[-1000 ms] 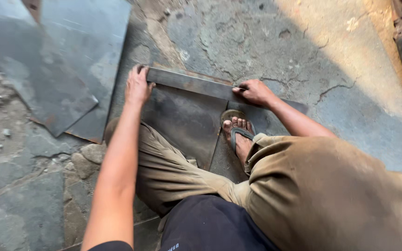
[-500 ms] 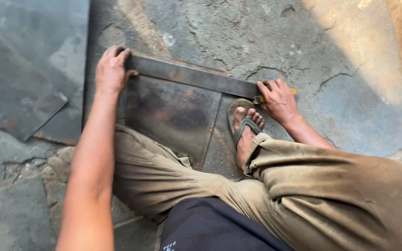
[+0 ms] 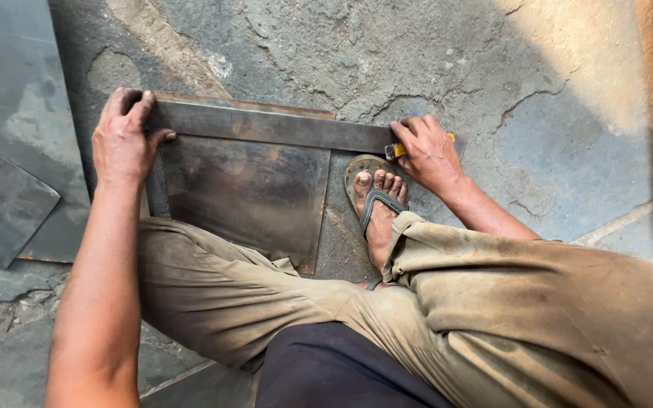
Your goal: The person sits on the ground and uses a metal ruler and a scribing tool to draw straight lines on several rectangular metal sheets. They repeatedly position the ruler, draw lines, and reposition the ruler to mark multiple sheets.
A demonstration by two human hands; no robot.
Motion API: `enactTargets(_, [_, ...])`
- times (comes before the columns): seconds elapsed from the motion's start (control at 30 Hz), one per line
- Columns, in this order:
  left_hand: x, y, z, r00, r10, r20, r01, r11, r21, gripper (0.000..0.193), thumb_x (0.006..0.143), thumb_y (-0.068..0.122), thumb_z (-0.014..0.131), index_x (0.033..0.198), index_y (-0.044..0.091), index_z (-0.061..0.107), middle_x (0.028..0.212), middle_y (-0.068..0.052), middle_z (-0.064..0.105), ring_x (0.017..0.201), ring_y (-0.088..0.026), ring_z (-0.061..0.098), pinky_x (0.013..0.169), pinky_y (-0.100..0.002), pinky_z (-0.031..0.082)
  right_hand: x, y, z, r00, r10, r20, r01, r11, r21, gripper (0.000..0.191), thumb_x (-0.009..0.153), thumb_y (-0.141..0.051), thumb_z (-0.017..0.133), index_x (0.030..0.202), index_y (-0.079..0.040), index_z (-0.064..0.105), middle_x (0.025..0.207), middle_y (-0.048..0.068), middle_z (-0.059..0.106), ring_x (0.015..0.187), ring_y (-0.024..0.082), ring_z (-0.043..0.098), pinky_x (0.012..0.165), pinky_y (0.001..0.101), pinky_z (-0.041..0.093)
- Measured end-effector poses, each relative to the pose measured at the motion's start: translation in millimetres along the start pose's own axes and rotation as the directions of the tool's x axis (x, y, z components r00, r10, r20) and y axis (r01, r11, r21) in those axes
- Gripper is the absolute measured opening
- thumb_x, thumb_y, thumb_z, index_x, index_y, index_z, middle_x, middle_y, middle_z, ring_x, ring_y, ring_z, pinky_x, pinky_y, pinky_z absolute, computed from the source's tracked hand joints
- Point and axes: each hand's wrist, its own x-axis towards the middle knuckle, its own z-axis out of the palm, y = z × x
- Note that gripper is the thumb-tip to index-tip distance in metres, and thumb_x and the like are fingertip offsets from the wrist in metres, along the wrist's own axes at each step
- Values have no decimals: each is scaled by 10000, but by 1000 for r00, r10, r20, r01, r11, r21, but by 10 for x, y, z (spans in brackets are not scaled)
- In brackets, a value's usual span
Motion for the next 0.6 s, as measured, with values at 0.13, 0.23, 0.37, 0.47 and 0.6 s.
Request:
enactTargets(0.13, [3, 26, -13, 1000, -27, 6, 28, 999, -17, 711, 724, 234, 938, 1380, 89, 703, 1381, -139, 636, 1242, -344, 616, 1008, -434, 517, 13, 18, 2, 999, 39, 3, -39, 997, 61, 631, 716, -100, 836, 1317, -51, 653, 1230, 124, 650, 1145, 326, 587, 961, 419, 521])
enactTargets(0.23, [5, 31, -12, 1000, -24, -3, 24, 1000, -18, 708, 721, 229, 939, 1375, 90, 707, 1370, -134, 642, 1233, -342, 624, 1005, -432, 521, 32, -11, -25, 998, 59, 5, -59, 996, 73, 630, 711, -131, 866, 1302, -64, 656, 1218, 124, 648, 1143, 328, 585, 952, 422, 518])
enactTargets(0.37, [2, 7, 11, 1000, -6, -24, 6, 1000, -6, 706, 713, 224, 936, 1369, 94, 708, 1353, -124, 648, 1223, -335, 629, 1008, -426, 525, 16, -42, -108, 999, 37, 28, -37, 999, 9, 706, 665, -181, 898, 1318, -80, 649, 1207, 120, 645, 1117, 323, 580, 931, 424, 517])
enactTargets(0.47, [1, -34, 49, 1000, -3, -29, 3, 1000, -1, 692, 716, 227, 933, 1359, 96, 713, 1341, -117, 652, 1205, -339, 631, 986, -432, 523, -70, 29, -179, 996, 47, 71, -38, 993, -115, 733, 656, -229, 905, 1322, -79, 638, 1201, 122, 640, 1110, 319, 577, 919, 431, 513])
enactTargets(0.6, [-7, -93, 107, 1000, -10, -27, 9, 1000, -16, 688, 714, 247, 933, 1351, 104, 717, 1348, -112, 647, 1194, -347, 626, 970, -439, 518, -288, 163, -147, 997, 68, 49, -59, 987, -152, 685, 715, -216, 877, 1343, -81, 639, 1180, 99, 648, 1122, 306, 578, 942, 425, 513])
